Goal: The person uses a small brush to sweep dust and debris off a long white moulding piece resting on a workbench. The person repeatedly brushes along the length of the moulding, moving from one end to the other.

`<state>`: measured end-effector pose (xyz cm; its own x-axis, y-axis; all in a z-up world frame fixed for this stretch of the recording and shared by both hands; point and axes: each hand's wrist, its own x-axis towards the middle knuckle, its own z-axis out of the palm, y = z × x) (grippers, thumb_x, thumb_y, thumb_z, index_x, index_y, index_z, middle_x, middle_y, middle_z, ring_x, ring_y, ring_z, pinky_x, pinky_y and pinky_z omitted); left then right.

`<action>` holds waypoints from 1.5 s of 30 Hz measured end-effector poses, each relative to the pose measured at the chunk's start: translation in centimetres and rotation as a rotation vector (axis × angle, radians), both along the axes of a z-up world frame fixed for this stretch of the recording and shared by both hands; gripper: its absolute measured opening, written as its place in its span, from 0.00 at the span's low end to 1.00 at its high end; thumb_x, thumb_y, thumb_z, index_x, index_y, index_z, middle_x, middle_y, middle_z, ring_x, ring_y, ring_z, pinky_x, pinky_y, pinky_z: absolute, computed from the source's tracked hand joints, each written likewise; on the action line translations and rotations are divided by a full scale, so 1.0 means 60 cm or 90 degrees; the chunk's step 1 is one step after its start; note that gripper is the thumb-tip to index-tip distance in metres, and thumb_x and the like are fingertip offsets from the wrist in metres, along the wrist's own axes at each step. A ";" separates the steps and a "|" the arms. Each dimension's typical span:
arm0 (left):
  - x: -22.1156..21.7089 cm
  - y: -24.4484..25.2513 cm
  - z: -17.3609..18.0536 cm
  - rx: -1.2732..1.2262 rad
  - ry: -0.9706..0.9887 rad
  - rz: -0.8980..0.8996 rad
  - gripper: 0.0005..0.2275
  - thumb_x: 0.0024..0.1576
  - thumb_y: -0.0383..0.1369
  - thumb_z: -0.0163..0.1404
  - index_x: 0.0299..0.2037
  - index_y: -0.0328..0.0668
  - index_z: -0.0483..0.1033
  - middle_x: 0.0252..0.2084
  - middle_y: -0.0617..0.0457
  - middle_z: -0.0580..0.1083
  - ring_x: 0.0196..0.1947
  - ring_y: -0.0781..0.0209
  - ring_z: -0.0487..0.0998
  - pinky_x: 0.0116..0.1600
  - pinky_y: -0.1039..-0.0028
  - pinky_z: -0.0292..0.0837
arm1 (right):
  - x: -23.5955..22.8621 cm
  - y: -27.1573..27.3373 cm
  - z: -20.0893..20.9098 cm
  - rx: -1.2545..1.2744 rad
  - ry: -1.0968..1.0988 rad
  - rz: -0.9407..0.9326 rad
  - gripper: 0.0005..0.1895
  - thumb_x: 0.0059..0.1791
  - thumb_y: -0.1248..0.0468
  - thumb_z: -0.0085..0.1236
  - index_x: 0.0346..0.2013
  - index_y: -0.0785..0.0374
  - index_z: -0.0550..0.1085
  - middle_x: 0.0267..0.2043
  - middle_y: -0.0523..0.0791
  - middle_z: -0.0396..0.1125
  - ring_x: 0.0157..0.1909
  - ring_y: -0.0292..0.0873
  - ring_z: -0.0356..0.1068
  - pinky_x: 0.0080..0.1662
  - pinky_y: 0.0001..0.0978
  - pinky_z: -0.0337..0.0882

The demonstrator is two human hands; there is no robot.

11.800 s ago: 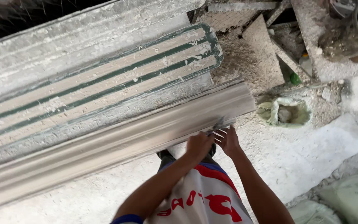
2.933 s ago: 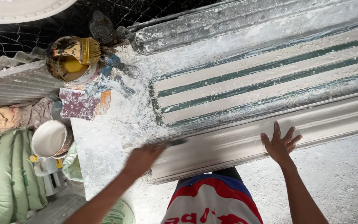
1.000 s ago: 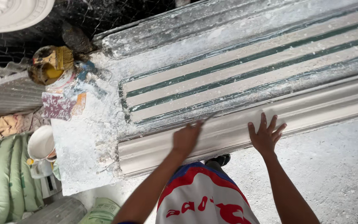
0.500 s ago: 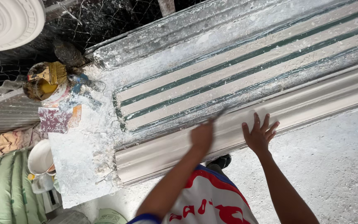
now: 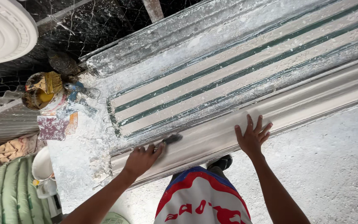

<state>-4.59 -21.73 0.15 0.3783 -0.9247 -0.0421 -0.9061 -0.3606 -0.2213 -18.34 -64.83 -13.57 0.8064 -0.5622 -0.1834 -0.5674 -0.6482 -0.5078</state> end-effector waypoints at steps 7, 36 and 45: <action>-0.003 -0.369 -0.083 -0.069 0.178 -0.013 0.20 0.62 0.31 0.49 0.64 0.37 0.66 0.30 0.48 0.78 0.23 0.55 0.80 0.19 0.65 0.71 | -0.010 0.005 -0.017 -0.014 0.012 0.006 0.45 0.51 0.32 0.41 0.77 0.47 0.46 0.81 0.56 0.25 0.76 0.75 0.09 0.66 0.81 0.26; 0.009 -0.302 -0.056 -0.120 0.440 0.403 0.16 0.62 0.43 0.45 0.58 0.57 0.76 0.29 0.46 0.79 0.25 0.47 0.80 0.29 0.51 0.73 | -0.026 -0.102 -0.029 -0.061 0.048 -0.068 0.53 0.53 0.34 0.40 0.78 0.65 0.35 0.82 0.59 0.20 0.79 0.71 0.16 0.72 0.74 0.33; 0.028 -0.167 -0.054 -0.047 0.357 0.513 0.19 0.64 0.52 0.42 0.62 0.67 0.74 0.22 0.57 0.77 0.12 0.66 0.70 0.17 0.69 0.65 | 0.049 -0.281 -0.064 -0.104 -0.041 -0.359 0.42 0.61 0.47 0.35 0.79 0.73 0.36 0.81 0.64 0.19 0.81 0.71 0.22 0.75 0.68 0.38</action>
<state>-2.91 -31.73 -3.09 0.8392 -0.4070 -0.3608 -0.3503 -0.9119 0.2138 -15.43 -81.68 -17.38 0.3814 -0.9242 -0.0189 -0.8185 -0.3281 -0.4716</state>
